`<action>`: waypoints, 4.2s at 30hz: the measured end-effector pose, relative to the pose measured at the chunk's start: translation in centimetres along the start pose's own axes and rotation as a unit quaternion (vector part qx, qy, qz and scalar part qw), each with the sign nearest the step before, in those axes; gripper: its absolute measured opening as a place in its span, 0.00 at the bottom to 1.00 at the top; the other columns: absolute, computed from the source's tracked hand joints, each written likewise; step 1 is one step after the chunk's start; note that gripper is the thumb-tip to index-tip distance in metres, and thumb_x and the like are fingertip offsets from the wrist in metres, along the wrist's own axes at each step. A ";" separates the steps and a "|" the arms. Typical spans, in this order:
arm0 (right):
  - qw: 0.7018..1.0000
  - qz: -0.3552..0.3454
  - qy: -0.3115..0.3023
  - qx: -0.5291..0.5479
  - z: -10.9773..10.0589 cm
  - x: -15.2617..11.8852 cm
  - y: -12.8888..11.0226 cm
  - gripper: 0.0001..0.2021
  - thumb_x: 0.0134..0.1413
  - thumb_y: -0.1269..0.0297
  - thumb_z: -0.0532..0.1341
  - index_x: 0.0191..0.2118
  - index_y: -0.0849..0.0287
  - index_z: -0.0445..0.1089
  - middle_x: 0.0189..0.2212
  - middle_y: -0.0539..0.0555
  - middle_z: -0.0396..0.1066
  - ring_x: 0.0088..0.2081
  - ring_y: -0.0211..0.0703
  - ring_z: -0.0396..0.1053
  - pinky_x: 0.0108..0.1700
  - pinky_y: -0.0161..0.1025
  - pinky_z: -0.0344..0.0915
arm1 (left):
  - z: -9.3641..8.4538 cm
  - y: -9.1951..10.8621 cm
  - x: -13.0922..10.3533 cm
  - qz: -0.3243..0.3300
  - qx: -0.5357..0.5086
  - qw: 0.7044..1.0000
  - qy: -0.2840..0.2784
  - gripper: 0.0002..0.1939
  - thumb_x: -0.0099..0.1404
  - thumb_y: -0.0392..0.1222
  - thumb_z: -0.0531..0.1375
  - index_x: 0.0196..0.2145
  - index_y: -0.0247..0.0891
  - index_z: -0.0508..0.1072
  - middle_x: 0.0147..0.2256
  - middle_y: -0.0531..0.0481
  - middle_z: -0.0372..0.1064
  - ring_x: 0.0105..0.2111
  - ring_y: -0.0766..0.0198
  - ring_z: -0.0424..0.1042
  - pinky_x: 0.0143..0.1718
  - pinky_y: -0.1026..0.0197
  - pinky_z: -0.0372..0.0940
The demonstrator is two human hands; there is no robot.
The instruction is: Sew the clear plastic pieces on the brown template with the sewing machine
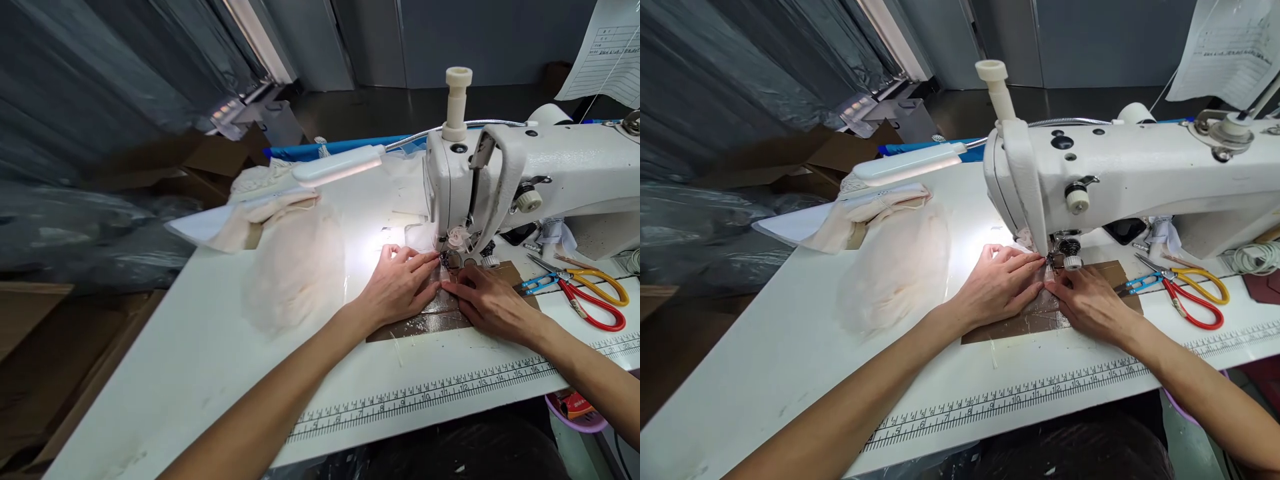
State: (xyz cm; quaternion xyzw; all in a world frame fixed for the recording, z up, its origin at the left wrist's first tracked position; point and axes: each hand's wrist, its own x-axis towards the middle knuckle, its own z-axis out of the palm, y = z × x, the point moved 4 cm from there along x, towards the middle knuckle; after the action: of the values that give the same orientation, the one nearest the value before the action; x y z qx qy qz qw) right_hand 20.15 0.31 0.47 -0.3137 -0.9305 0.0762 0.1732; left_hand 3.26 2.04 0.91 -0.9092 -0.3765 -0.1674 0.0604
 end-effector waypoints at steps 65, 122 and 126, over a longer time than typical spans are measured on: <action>0.997 0.054 0.044 0.041 0.1 -0.1 0.4 0.16 0.60 0.73 0.54 0.49 0.60 0.75 0.38 0.59 0.68 0.38 0.46 0.69 0.44 0.45 0.69 | -1.5 2.1 -0.7 0.169 -0.052 0.980 0.087 0.11 0.66 0.36 0.53 0.33 0.35 0.75 0.36 0.47 0.76 0.28 0.64 0.69 0.30 0.58 0.67; 0.991 0.102 -0.068 -0.047 0.3 1.1 0.4 0.18 0.63 0.69 0.50 0.55 0.62 0.67 0.39 0.62 0.70 0.33 0.46 0.68 0.36 0.43 0.68 | -0.5 0.8 0.2 0.039 -0.054 0.997 -0.040 0.18 0.65 0.49 0.54 0.44 0.32 0.72 0.43 0.40 0.69 0.39 0.54 0.70 0.40 0.51 0.62; 0.994 0.100 -0.027 0.019 -0.2 0.9 0.7 0.17 0.65 0.67 0.50 0.54 0.61 0.69 0.40 0.62 0.70 0.33 0.44 0.70 0.37 0.42 0.69 | -0.5 0.6 0.2 0.035 -0.058 0.997 -0.047 0.19 0.65 0.50 0.54 0.46 0.33 0.72 0.44 0.40 0.68 0.40 0.53 0.69 0.40 0.50 0.62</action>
State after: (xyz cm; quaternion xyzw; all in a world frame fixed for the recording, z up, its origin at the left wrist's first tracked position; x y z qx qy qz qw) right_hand 19.98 1.39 0.71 -0.3994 -0.8972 0.1194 0.1458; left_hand 3.73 1.63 1.44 -0.9306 -0.3364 -0.1439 -0.0041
